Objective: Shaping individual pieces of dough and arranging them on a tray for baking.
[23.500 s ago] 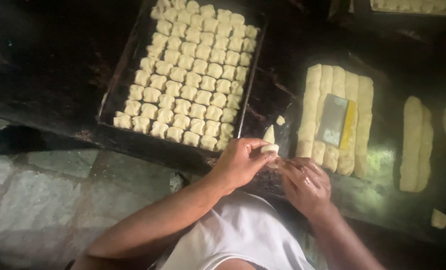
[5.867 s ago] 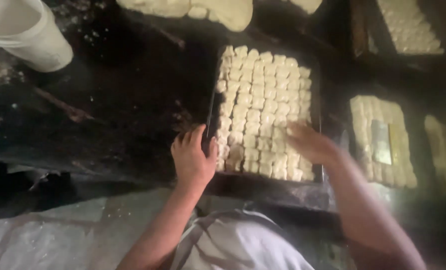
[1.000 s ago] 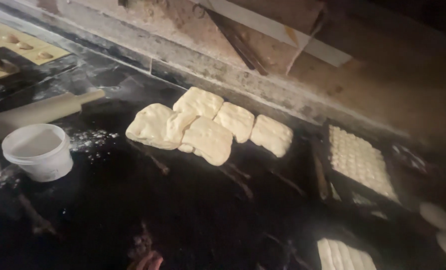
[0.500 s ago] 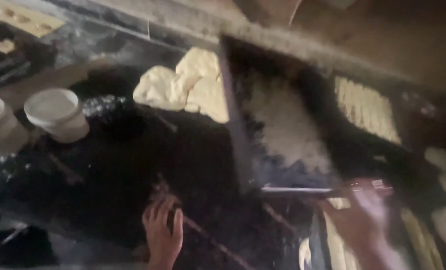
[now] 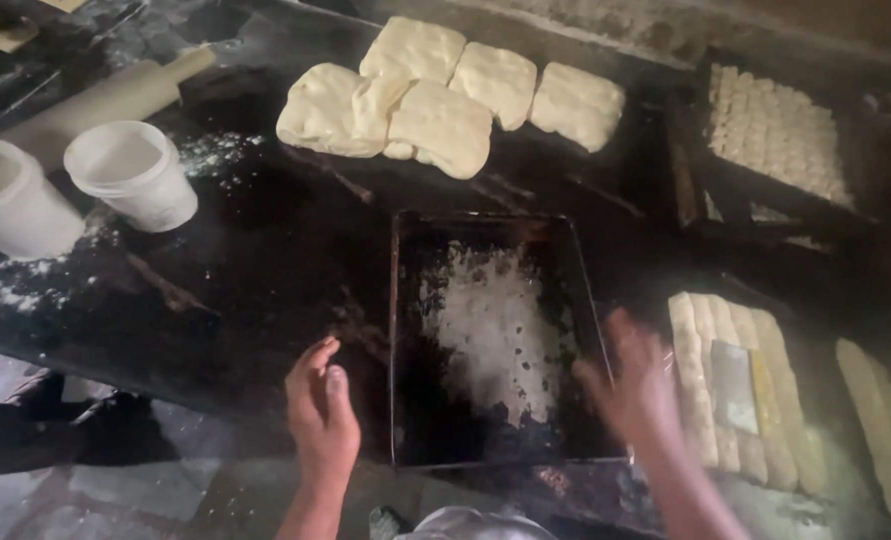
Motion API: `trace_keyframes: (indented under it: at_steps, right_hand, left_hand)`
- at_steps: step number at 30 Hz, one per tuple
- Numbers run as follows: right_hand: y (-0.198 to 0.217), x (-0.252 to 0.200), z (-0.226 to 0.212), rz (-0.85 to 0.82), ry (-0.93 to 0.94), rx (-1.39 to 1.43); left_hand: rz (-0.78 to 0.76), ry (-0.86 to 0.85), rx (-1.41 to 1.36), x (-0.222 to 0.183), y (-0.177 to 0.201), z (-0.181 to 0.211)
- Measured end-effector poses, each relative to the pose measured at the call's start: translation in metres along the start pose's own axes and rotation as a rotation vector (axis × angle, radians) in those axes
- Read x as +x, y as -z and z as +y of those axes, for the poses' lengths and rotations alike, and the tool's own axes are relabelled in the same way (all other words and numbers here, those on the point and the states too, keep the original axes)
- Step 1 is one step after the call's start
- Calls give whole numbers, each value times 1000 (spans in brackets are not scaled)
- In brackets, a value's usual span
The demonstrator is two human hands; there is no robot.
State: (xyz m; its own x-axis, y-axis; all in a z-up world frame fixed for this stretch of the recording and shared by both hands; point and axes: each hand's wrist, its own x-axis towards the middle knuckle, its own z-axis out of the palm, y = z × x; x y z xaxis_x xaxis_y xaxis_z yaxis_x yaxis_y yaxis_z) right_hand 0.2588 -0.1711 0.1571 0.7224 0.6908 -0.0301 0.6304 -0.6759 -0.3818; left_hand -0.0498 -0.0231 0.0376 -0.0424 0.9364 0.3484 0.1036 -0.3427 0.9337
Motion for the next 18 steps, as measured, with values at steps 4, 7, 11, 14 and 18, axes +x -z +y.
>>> trace_keyframes:
  at_steps: [4, 7, 11, 14, 18]
  right_hand:
    - [-55, 84, 70, -15, -10, -300]
    - [-90, 95, 82, -311, 69, 63]
    - [-44, 18, -16, -220, 355, 652]
    - [-2, -44, -74, -158, 579, 577]
    - [-28, -34, -75, -252, 575, 784]
  left_hand:
    - [-79, -195, 204, -8, 5, 37]
    - [-218, -156, 338, -14, 6, 71]
    - [-233, -452, 463, -18, -10, 104]
    - [-194, -577, 507, -14, -22, 105]
    - [-583, -255, 610, 9, -6, 109]
